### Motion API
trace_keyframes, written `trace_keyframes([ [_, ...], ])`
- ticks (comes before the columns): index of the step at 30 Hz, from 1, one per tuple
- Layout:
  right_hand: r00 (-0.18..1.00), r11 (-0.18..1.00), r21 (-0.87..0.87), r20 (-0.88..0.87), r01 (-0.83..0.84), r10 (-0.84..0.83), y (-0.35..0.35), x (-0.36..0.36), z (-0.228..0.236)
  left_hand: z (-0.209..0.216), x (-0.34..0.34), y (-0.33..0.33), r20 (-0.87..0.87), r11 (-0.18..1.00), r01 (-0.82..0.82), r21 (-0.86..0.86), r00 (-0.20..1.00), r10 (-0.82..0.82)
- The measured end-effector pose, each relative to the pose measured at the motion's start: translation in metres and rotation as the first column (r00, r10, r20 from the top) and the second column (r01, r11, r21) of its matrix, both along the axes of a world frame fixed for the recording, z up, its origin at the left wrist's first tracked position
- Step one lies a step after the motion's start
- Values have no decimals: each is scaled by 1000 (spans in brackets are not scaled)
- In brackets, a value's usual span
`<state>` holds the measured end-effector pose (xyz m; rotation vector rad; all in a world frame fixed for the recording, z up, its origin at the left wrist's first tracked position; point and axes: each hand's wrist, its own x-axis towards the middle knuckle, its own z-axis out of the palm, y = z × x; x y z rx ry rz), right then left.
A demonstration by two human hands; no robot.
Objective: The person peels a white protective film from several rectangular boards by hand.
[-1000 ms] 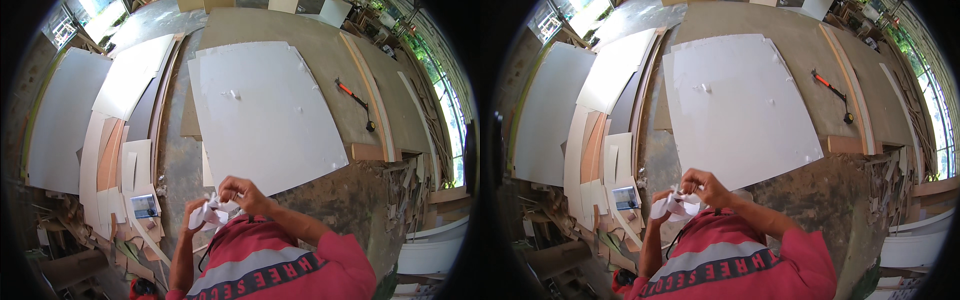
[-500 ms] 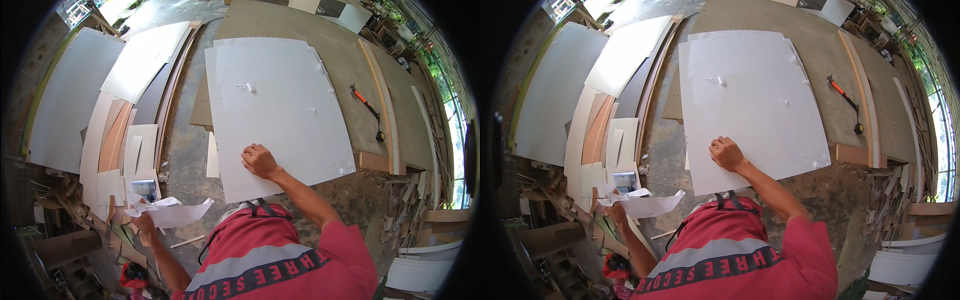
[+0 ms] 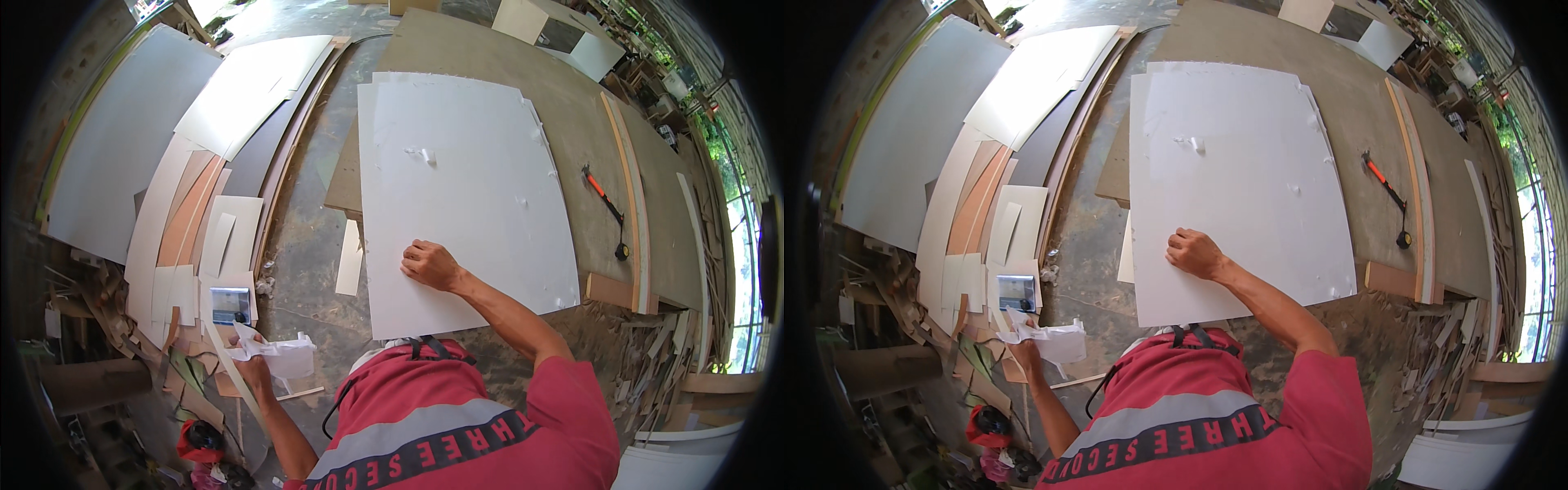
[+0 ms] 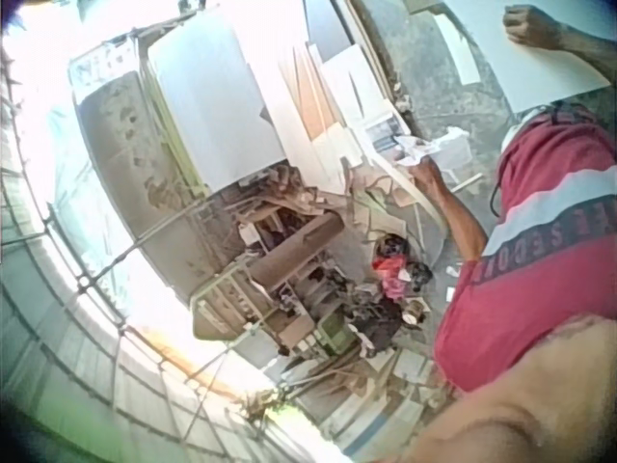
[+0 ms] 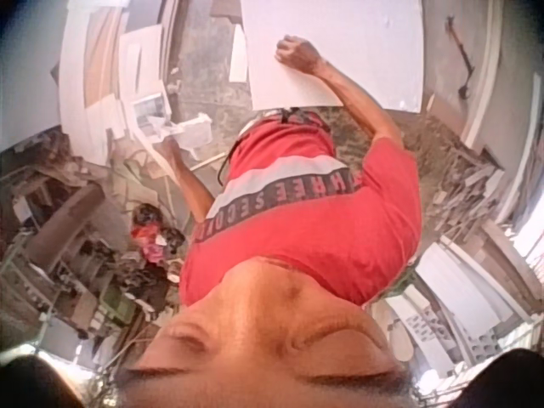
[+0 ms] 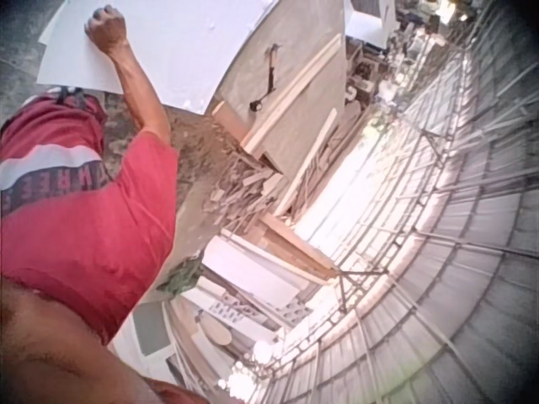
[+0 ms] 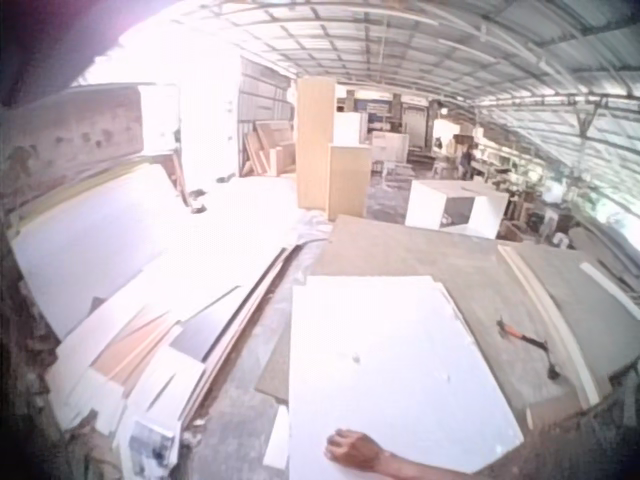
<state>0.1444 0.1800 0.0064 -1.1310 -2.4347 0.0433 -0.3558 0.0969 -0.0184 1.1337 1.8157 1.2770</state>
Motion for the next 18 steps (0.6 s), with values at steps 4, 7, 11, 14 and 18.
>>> trace_keyframes([
  [4, 1000, 999, -37, -16, -28, 27, 2, 2, 1, -11, 2, 4, 51, 1000, 1, 13, 999, -1],
  [7, 999, 998, -39, -1, -38, 38, 6, 2, -2, -9, 7, 9, 19, 1000, 27, -7, 999, -27],
  [11, 999, 999, -41, -29, -27, 25, 8, 4, -5, 13, 31, 20, -16, 997, 27, -79, 999, -28],
  [14, 997, 997, -58, -66, -52, 48, 10, 2, -1, 21, 32, 22, -30, 995, 33, -96, 999, -36],
  [18, 999, 996, -80, -30, -46, 44, 11, 7, -2, 33, 46, 28, -42, 990, 55, -128, 997, -61],
])
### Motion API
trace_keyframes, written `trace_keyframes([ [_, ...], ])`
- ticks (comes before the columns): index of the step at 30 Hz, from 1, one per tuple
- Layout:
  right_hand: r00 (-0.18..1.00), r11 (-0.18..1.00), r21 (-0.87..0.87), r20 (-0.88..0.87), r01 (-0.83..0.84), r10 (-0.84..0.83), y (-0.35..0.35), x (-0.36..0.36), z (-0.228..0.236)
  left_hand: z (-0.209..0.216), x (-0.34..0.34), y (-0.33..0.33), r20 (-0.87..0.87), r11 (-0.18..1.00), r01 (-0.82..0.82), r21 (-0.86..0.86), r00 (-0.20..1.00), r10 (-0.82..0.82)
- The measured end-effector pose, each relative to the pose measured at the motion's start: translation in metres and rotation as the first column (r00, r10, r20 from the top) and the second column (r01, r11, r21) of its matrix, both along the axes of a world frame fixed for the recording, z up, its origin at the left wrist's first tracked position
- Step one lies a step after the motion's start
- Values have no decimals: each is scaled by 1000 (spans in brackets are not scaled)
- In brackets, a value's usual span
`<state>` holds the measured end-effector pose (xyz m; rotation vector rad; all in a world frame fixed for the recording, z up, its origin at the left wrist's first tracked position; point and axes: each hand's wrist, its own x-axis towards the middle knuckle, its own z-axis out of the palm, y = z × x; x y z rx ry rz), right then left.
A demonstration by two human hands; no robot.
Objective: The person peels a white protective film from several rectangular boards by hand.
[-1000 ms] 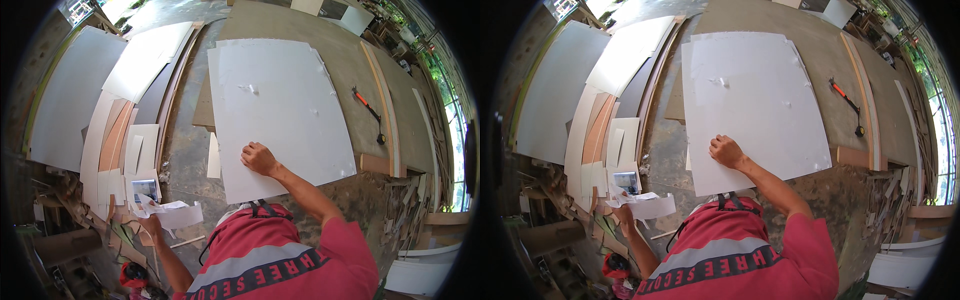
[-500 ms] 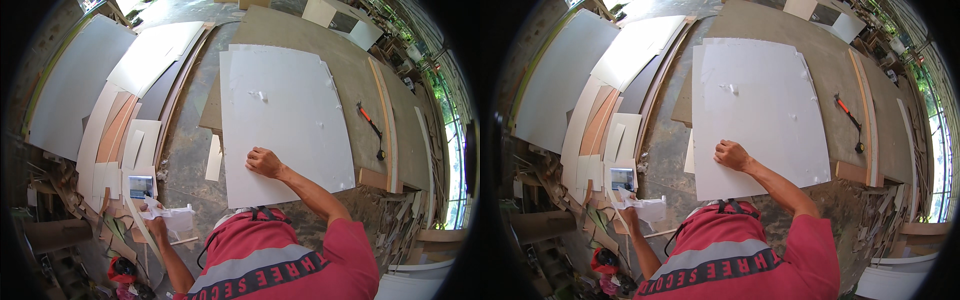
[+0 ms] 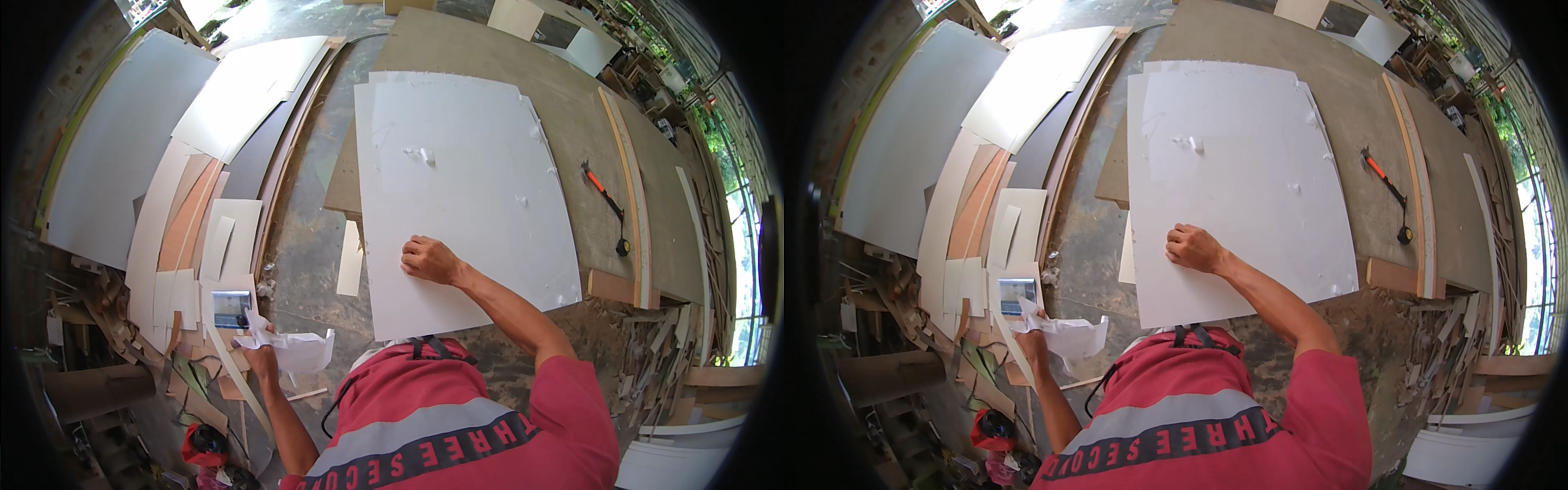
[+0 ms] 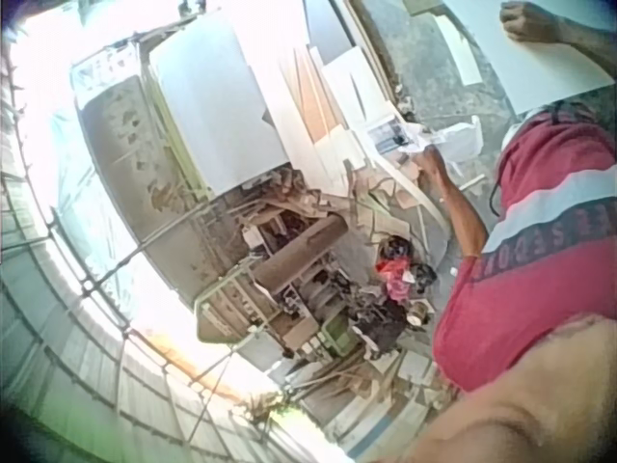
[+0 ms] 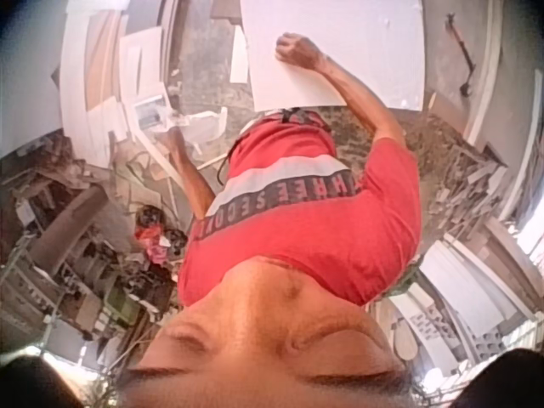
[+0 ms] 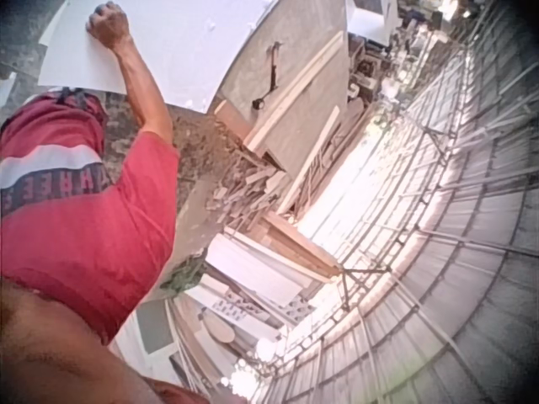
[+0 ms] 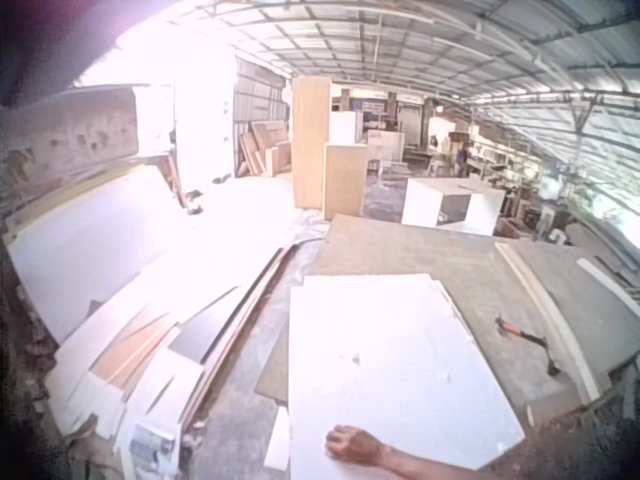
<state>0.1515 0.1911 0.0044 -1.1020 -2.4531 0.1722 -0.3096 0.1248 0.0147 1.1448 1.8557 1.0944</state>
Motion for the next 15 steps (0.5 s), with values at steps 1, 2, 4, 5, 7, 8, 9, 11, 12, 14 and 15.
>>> trace_keyframes([
  [1, 1000, 1000, 2, -3, -6, 6, 4, -2, 0, -10, -5, 1, 7, 1000, 13, 24, 1000, -13],
  [2, 1000, 1000, 9, 1, -8, 8, 6, -3, -1, -19, -11, 0, 13, 998, 26, 49, 1000, -27],
  [4, 1000, 1000, 18, 13, 0, 0, 6, -3, -2, -21, -1, 0, 1, 996, 43, 82, 999, -44],
  [5, 998, 997, -25, 10, 66, -66, 7, -4, -3, -22, 2, 0, -6, 994, 51, 99, 999, -50],
  [7, 982, 976, -108, 14, 188, -187, 13, -17, 2, -29, -1, -2, 18, 997, 55, 61, 998, -56],
  [8, 967, 955, -160, -20, 249, -255, 18, -28, 4, -32, -3, -3, 30, 998, 56, 41, 998, -57],
  [9, 943, 926, -213, -48, 312, -329, 24, -39, 2, -30, 0, -2, 23, 998, 57, 31, 998, -58],
  [11, 905, 875, -296, -66, 384, -419, 32, -52, 1, -20, 9, -1, 5, 998, 55, 8, 998, -55],
  [12, 899, 861, -324, -63, 392, -433, 36, -60, 0, -20, 7, -2, 18, 999, 50, 13, 999, -51],
  [14, 897, 854, -341, -63, 393, -438, 37, -68, -1, -21, 3, -5, 44, 999, 43, 23, 998, -44],
  [15, 901, 862, -326, -63, 388, -430, 35, -68, -2, -23, 3, -7, 56, 999, 29, 22, 998, -31],
])
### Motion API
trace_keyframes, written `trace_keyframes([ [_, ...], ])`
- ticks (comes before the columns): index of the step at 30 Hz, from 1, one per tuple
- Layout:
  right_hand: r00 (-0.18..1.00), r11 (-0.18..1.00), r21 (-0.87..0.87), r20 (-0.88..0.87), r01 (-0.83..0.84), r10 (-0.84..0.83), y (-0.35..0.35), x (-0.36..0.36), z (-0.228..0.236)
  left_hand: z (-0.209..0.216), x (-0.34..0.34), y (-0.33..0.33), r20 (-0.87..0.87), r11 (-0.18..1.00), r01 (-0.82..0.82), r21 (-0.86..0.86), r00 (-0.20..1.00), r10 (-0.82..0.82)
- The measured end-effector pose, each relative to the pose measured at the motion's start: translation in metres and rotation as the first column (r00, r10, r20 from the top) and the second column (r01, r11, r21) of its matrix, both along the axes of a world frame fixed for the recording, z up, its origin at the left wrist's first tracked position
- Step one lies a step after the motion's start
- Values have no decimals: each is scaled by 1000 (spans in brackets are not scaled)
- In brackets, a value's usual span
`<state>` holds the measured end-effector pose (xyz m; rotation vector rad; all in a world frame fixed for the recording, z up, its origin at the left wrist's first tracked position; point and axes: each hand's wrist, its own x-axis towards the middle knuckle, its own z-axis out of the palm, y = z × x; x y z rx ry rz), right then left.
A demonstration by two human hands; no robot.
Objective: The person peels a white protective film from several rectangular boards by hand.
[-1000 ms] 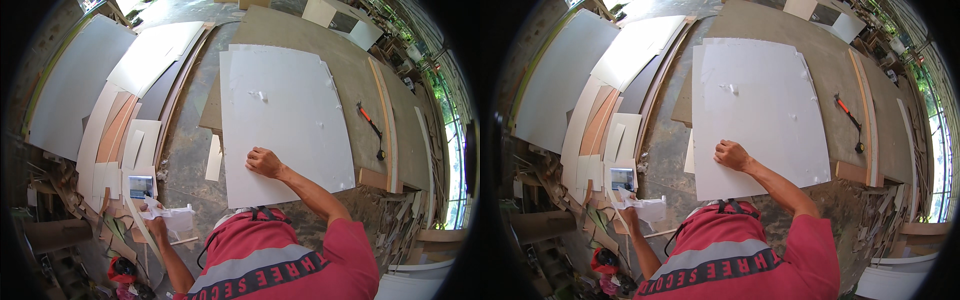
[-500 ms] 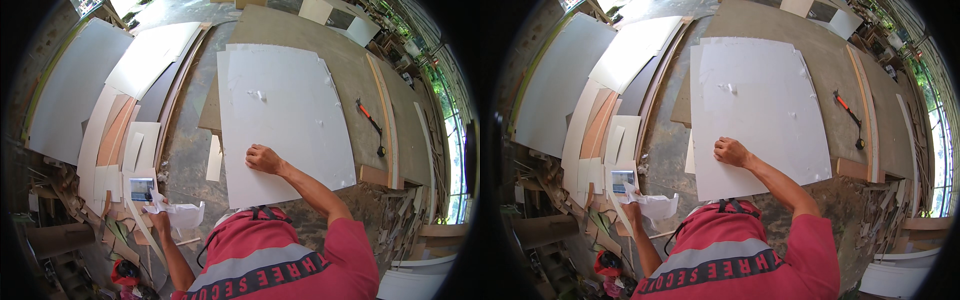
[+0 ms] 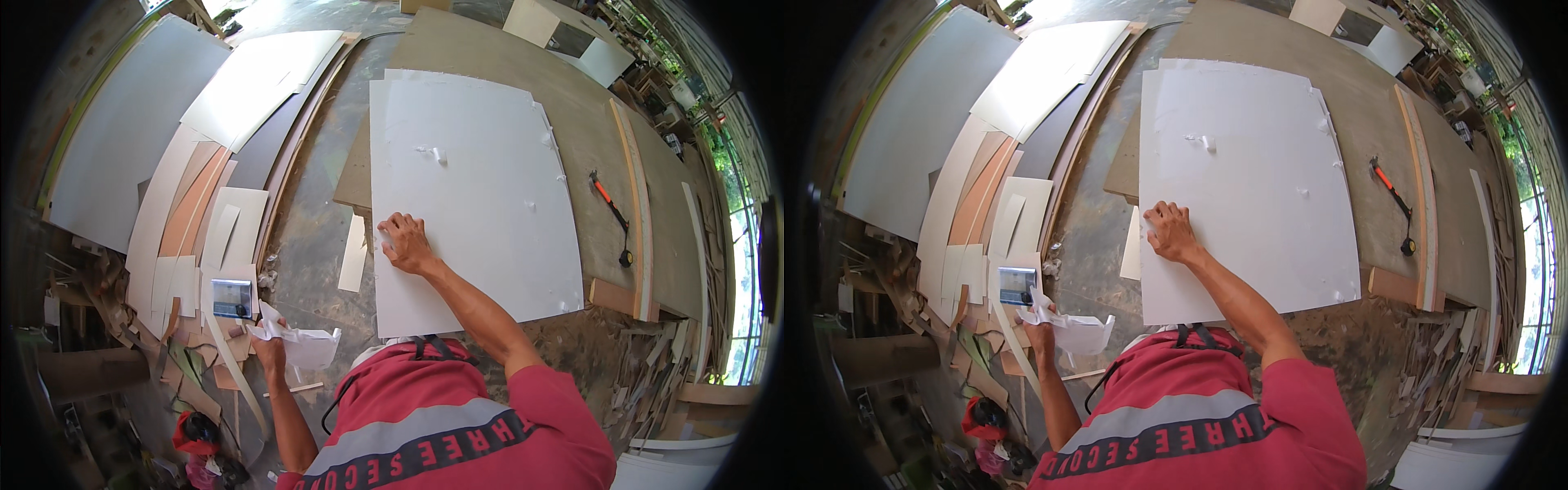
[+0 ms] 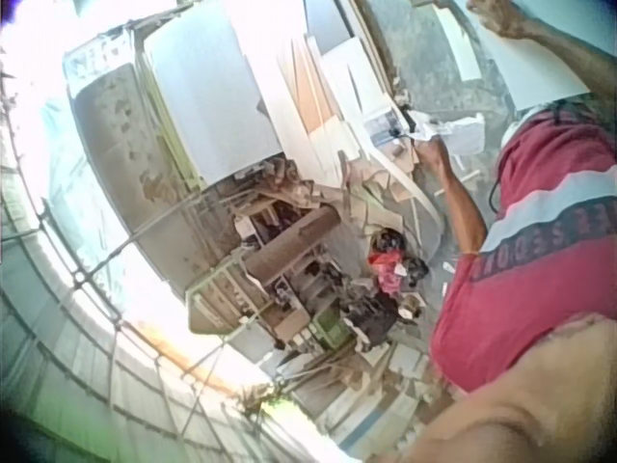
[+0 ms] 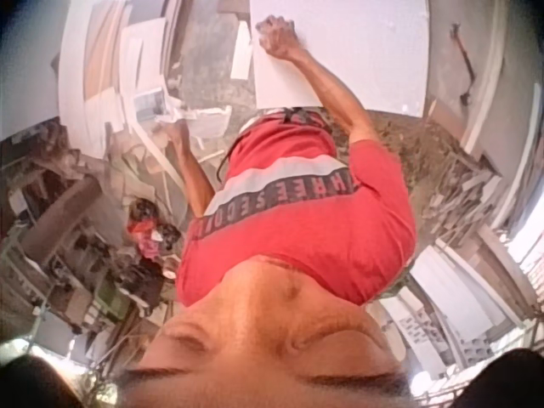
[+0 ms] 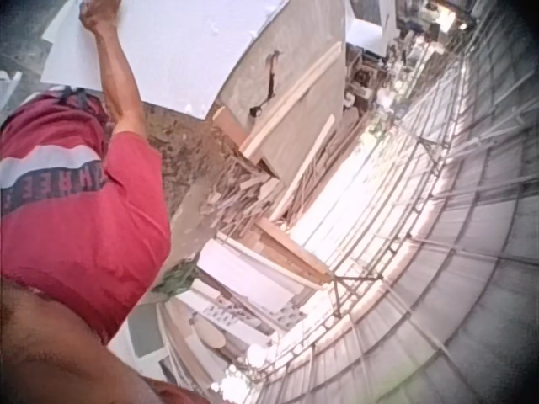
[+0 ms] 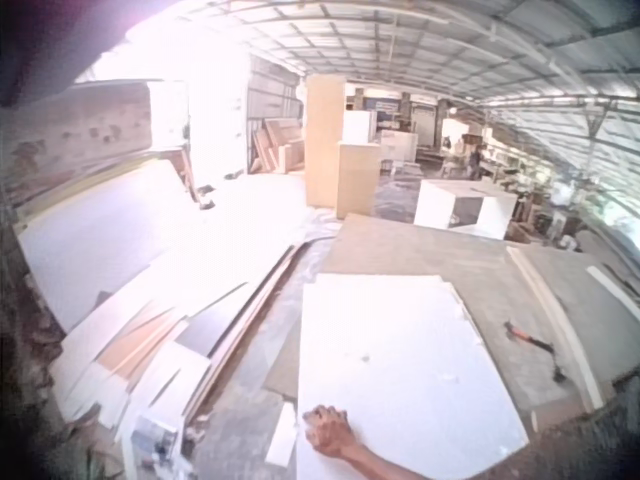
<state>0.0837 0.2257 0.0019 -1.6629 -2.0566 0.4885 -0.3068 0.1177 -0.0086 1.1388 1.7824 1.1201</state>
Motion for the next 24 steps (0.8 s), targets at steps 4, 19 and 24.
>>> trace_keyframes([
  [4, 999, 999, 30, 39, -33, 32, 0, -3, -6, -8, 1, -9, -25, 998, -28, 59, 999, 29],
  [19, 946, 997, -40, -315, 70, -80, 3, -2, -18, -23, -1, 0, 10, 1000, -17, -3, 1000, 17],
  [24, 973, 992, 73, -215, 107, -90, 4, -16, -14, -27, -7, -2, 83, 998, -56, 3, 995, 55],
])
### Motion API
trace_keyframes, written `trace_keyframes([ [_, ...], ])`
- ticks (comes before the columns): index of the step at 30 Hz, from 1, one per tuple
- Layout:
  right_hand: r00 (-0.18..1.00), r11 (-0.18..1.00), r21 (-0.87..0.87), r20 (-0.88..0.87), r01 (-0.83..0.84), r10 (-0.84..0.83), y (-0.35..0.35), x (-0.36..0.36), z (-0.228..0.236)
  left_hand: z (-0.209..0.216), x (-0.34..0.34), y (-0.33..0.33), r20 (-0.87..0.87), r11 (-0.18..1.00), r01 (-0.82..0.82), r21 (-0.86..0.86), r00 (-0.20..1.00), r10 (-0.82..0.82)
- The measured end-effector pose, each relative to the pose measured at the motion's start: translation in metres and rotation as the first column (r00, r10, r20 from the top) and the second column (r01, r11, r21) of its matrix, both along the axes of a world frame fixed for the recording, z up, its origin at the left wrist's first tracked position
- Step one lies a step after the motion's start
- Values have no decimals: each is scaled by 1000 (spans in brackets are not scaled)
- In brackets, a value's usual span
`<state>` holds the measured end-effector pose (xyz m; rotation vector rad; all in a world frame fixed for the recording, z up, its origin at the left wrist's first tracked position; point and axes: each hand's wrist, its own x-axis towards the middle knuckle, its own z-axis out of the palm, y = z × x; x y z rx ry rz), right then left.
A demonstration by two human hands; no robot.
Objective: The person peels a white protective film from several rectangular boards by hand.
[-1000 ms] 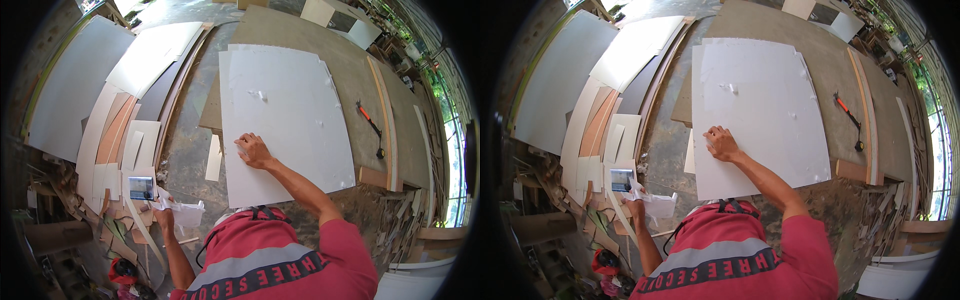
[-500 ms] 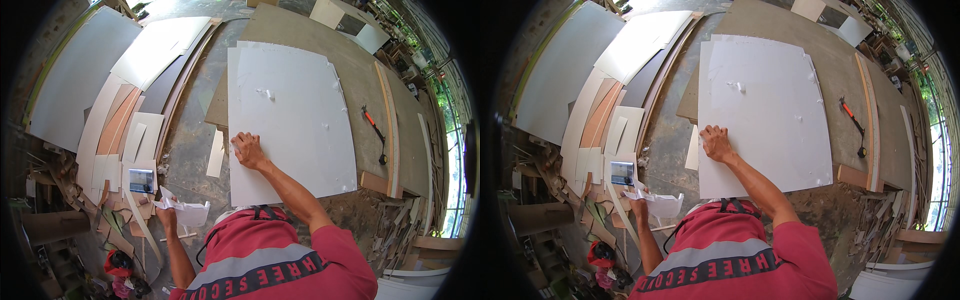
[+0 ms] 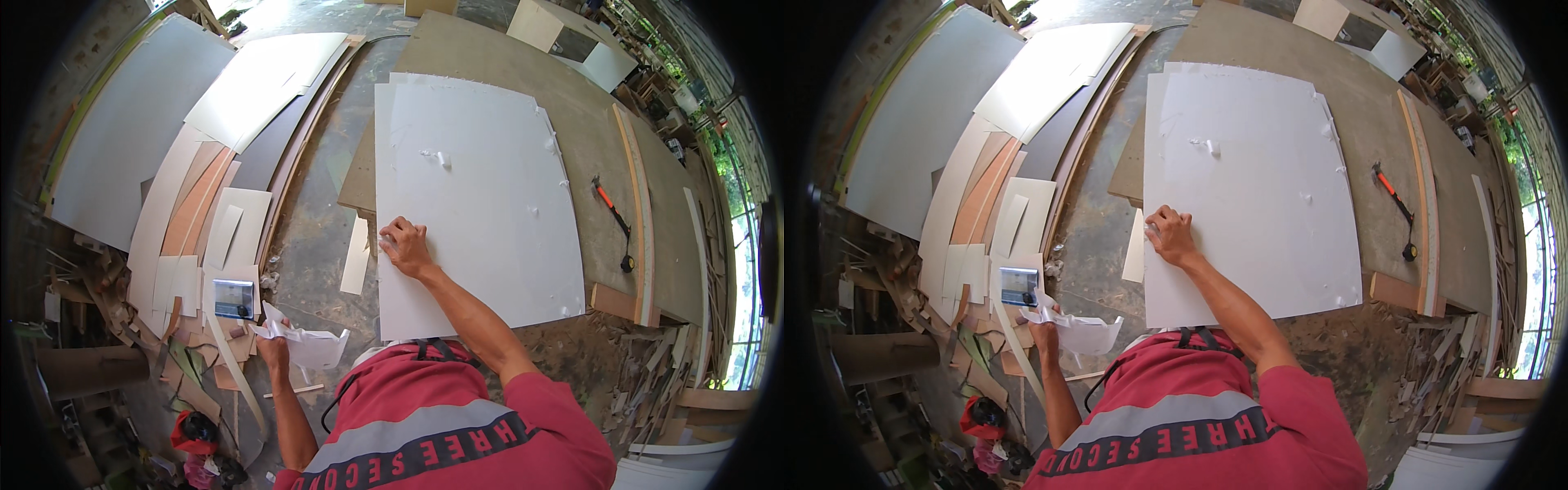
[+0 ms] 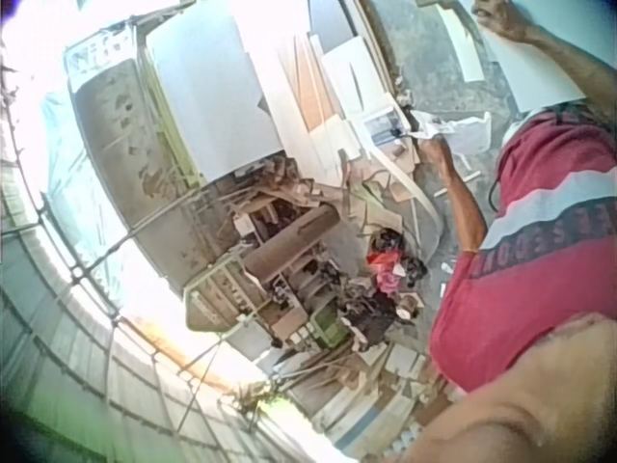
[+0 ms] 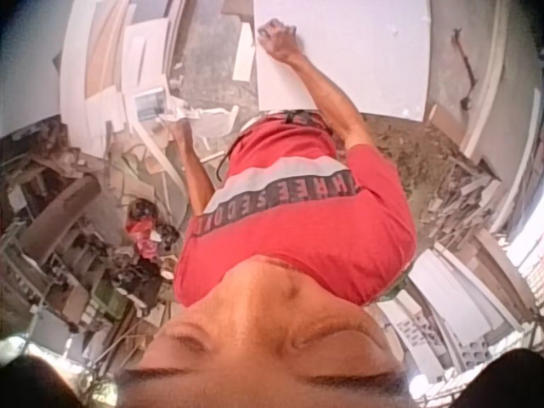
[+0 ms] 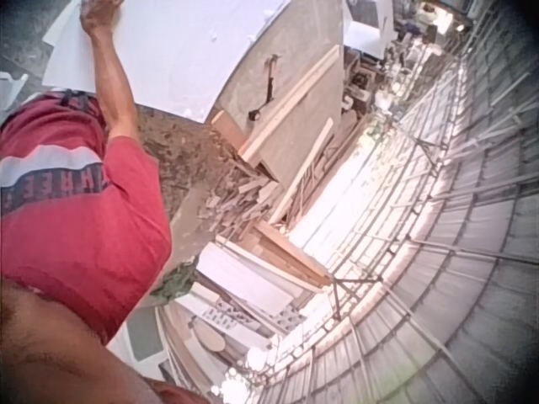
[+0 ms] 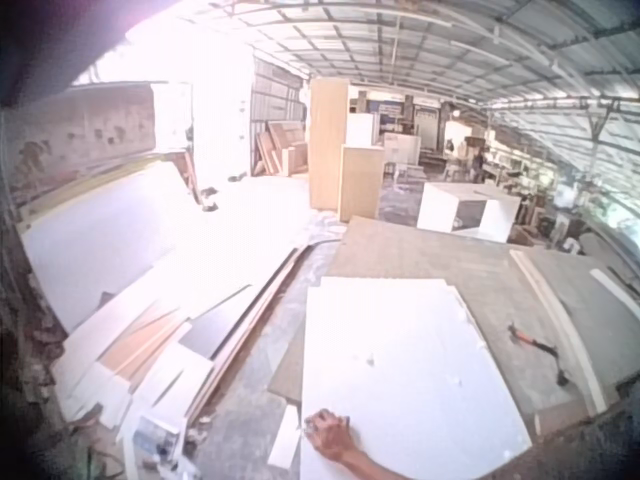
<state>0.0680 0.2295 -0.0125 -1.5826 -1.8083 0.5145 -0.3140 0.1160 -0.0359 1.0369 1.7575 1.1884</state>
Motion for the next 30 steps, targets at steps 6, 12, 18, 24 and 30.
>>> trace_keyframes([
  [6, 912, 997, 75, 410, -17, -15, 8, -11, -5, 3, 0, 1, -79, 998, 59, -38, 995, -62],
  [12, 727, 796, -110, 350, -595, 591, -65, -54, 3, 4, -3, -5, -74, 998, 51, -39, 996, -54],
  [18, 830, 832, 13, -58, -555, 555, -88, -80, 11, 8, -4, -7, -53, 999, 33, -1, 998, -33],
  [24, 983, 990, 52, 119, 135, -140, -34, -26, 8, 5, -12, -15, -71, 999, 37, -15, 997, -38],
  [30, 951, 985, 81, 258, 155, -170, -21, -39, -6, -10, -11, -19, -68, 997, 9, -75, 998, -14],
])
